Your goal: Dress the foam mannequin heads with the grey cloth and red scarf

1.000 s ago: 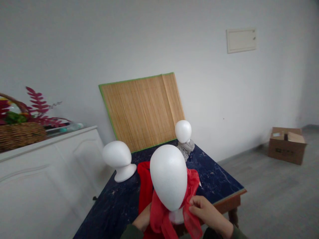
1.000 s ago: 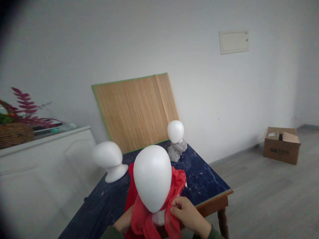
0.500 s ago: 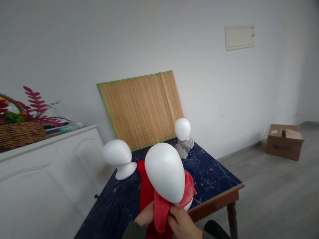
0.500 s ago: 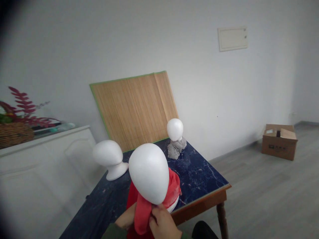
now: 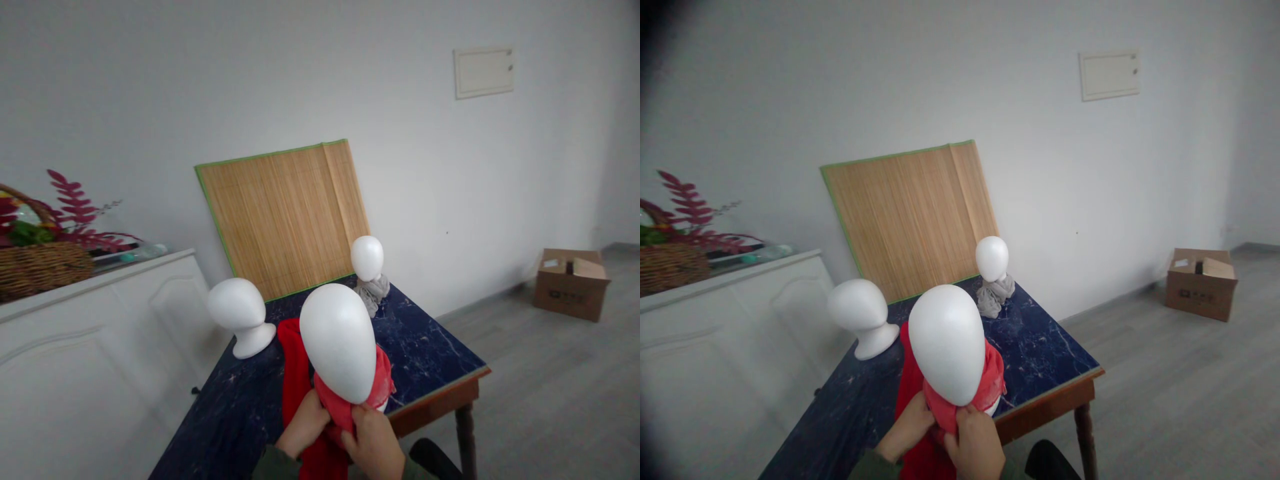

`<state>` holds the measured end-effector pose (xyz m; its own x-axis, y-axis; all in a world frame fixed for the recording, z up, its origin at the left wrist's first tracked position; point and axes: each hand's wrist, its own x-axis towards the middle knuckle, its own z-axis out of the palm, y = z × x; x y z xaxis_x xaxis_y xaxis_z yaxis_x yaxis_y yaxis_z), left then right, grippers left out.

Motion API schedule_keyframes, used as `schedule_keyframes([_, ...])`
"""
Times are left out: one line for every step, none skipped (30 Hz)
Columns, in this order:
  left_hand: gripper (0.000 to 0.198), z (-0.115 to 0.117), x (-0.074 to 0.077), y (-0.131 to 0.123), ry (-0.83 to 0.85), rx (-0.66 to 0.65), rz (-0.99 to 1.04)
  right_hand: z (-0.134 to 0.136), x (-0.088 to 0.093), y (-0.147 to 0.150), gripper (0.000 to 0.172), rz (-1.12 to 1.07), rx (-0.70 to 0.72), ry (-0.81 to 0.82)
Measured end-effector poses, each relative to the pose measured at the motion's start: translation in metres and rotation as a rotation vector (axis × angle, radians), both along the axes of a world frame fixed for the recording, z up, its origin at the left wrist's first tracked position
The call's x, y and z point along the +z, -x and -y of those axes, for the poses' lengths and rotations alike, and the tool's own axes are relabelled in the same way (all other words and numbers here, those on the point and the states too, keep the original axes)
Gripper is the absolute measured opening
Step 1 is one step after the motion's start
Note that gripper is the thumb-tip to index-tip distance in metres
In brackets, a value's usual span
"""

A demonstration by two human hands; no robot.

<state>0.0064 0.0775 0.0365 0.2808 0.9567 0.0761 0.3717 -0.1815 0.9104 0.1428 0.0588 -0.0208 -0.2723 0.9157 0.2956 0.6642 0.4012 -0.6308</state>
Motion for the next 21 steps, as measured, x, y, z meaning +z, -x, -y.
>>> schedule_keyframes([0.038, -0.001, 0.002, 0.003, -0.017, -0.052, -0.007, -0.002, -0.002, -0.006, 0.020, -0.021, -0.002, -0.015])
schedule_keyframes([0.042, -0.002, 0.005, 0.005, -0.018, -0.107, -0.009, -0.004, -0.004, -0.012, 0.020, -0.051, -0.009, -0.028])
schedule_keyframes([0.045, -0.003, 0.008, 0.007, -0.009, -0.156, -0.004, -0.006, -0.006, -0.018, 0.020, -0.085, -0.020, -0.040])
schedule_keyframes([0.048, -0.006, 0.009, 0.009, 0.005, -0.193, 0.006, -0.009, -0.006, -0.025, 0.021, -0.124, -0.033, -0.053])
schedule_keyframes([0.050, -0.008, 0.010, 0.010, 0.026, -0.219, 0.023, -0.012, -0.006, -0.030, 0.022, -0.162, -0.045, -0.062])
schedule_keyframes([0.051, -0.011, 0.009, 0.012, 0.053, -0.236, 0.050, -0.015, -0.006, -0.035, 0.023, -0.201, -0.057, -0.068])
schedule_keyframes([0.051, -0.014, 0.007, 0.013, 0.086, -0.243, 0.087, -0.018, -0.004, -0.039, 0.023, -0.238, -0.068, -0.073])
schedule_keyframes([0.051, -0.017, 0.004, 0.014, 0.127, -0.237, 0.135, -0.020, -0.003, -0.042, 0.023, -0.273, -0.076, -0.082])
schedule_keyframes([0.051, -0.019, 0.000, 0.015, 0.178, -0.217, 0.193, -0.022, -0.002, -0.043, 0.023, -0.300, -0.080, -0.093])
schedule_keyframes([0.051, -0.020, -0.004, 0.015, 0.230, -0.184, 0.257, -0.024, -0.002, -0.043, 0.022, -0.315, -0.088, -0.102])
schedule_keyframes([0.051, -0.020, -0.009, 0.016, 0.276, -0.145, 0.320, -0.026, -0.004, -0.041, 0.020, -0.321, -0.107, -0.111])
schedule_keyframes([0.051, -0.020, -0.013, 0.016, 0.313, -0.105, 0.378, -0.028, -0.007, -0.039, 0.019, -0.322, -0.136, -0.121])
schedule_keyframes([0.052, -0.019, -0.017, 0.017, 0.341, -0.077, 0.429, -0.031, -0.012, -0.037, 0.018, -0.324, -0.177, -0.132])
schedule_keyframes([0.053, -0.017, -0.020, 0.017, 0.358, -0.065, 0.467, -0.034, -0.019, -0.034, 0.019, -0.328, -0.224, -0.142])
schedule_keyframes([0.056, -0.015, -0.023, 0.018, 0.357, -0.063, 0.485, -0.037, -0.026, -0.032, 0.025, -0.336, -0.270, -0.151])
schedule_keyframes([0.057, -0.013, -0.026, 0.019, 0.338, -0.060, 0.478, -0.040, -0.034, -0.030, 0.035, -0.350, -0.302, -0.153])
schedule_keyframes([0.057, -0.010, -0.029, 0.020, 0.297, -0.043, 0.439, -0.043, -0.041, -0.029, 0.045, -0.367, -0.313, -0.144])
schedule_keyframes([0.055, -0.008, -0.032, 0.021, 0.233, -0.002, 0.366, -0.046, -0.047, -0.028, 0.053, -0.390, -0.303, -0.124])
schedule_keyframes([0.052, -0.006, -0.036, 0.022, 0.149, 0.064, 0.272, -0.048, -0.051, -0.028, 0.059, -0.421, -0.281, -0.100])
schedule_keyframes([0.049, -0.004, -0.040, 0.024, 0.060, 0.145, 0.171, -0.050, -0.053, -0.028, 0.063, -0.458, -0.253, -0.078])
schedule_keyframes([0.047, -0.002, -0.043, 0.025, -0.017, 0.226, 0.080, -0.052, -0.054, -0.028, 0.066, -0.501, -0.226, -0.058])
